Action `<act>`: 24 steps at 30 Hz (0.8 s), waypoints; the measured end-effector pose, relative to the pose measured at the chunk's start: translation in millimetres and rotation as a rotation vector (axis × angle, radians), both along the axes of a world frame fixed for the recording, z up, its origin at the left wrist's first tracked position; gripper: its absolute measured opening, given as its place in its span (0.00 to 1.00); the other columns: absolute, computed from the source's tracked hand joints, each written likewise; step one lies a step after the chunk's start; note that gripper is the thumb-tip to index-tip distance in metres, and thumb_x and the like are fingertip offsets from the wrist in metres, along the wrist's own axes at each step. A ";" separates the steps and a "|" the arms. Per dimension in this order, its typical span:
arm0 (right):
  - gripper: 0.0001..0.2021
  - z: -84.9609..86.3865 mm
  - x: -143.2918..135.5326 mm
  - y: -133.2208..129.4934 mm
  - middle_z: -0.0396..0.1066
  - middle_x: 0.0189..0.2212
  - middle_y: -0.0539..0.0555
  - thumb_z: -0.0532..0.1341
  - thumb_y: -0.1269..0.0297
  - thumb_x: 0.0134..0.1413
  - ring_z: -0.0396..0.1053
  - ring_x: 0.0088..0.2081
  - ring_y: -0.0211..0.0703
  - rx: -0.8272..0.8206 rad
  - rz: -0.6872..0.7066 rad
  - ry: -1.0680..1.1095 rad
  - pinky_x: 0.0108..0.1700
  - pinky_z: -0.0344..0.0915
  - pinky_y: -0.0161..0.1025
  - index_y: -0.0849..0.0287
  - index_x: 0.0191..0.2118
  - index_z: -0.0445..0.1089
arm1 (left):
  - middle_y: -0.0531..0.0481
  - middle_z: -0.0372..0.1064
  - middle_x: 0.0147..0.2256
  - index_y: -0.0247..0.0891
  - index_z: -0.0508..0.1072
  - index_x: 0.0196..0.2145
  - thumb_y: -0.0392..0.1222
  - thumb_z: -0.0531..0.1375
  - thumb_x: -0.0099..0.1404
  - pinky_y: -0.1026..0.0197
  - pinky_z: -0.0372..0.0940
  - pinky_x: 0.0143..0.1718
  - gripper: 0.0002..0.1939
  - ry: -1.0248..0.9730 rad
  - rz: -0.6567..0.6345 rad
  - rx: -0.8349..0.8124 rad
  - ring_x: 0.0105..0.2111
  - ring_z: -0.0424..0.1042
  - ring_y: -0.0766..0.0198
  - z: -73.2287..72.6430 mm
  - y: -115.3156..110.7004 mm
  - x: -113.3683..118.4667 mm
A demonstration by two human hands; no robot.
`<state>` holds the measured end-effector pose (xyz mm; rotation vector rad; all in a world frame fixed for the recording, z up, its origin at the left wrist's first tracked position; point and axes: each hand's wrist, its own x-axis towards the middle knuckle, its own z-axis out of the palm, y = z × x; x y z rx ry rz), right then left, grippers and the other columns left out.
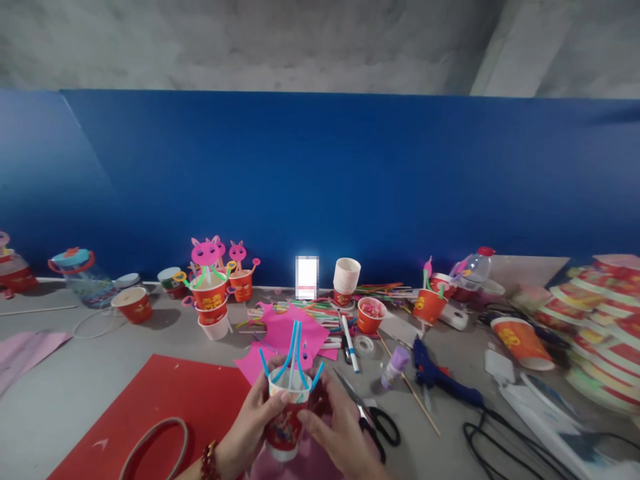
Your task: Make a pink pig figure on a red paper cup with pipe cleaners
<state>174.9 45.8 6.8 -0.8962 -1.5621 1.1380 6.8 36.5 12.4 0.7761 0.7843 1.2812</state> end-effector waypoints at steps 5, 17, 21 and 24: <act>0.21 -1.1 1.4 0.8 0.73 0.39 0.56 0.64 0.50 0.56 0.71 0.39 0.48 -0.029 0.088 0.038 0.40 0.69 0.41 0.55 0.51 0.67 | 0.42 0.77 0.46 0.44 0.67 0.57 0.49 0.73 0.50 0.53 0.68 0.49 0.38 -0.058 -0.027 -0.003 0.46 0.76 0.49 -3.0 -2.1 2.8; 0.26 -1.9 -0.7 -3.2 0.73 0.42 0.57 0.64 0.47 0.52 0.72 0.43 0.52 -0.141 0.197 0.098 0.46 0.69 0.45 0.56 0.52 0.66 | 0.42 0.75 0.47 0.39 0.77 0.45 0.50 0.63 0.61 0.49 0.65 0.53 0.17 -0.142 -0.053 0.058 0.51 0.72 0.46 18.8 10.2 -14.7; 0.26 0.8 -2.3 -4.7 0.73 0.41 0.56 0.64 0.47 0.51 0.72 0.43 0.51 -0.128 0.231 0.084 0.45 0.69 0.44 0.54 0.53 0.65 | 0.42 0.78 0.42 0.37 0.77 0.44 0.47 0.65 0.60 0.51 0.67 0.50 0.17 -0.139 -0.023 0.003 0.47 0.74 0.46 18.4 11.8 -18.9; 0.27 4.3 -3.7 -4.6 0.73 0.43 0.56 0.64 0.46 0.51 0.73 0.43 0.51 -0.076 0.208 0.024 0.43 0.70 0.44 0.52 0.54 0.64 | 0.44 0.79 0.38 0.38 0.78 0.44 0.46 0.68 0.56 0.53 0.69 0.46 0.17 -0.137 0.013 -0.068 0.43 0.76 0.47 15.0 8.4 -15.4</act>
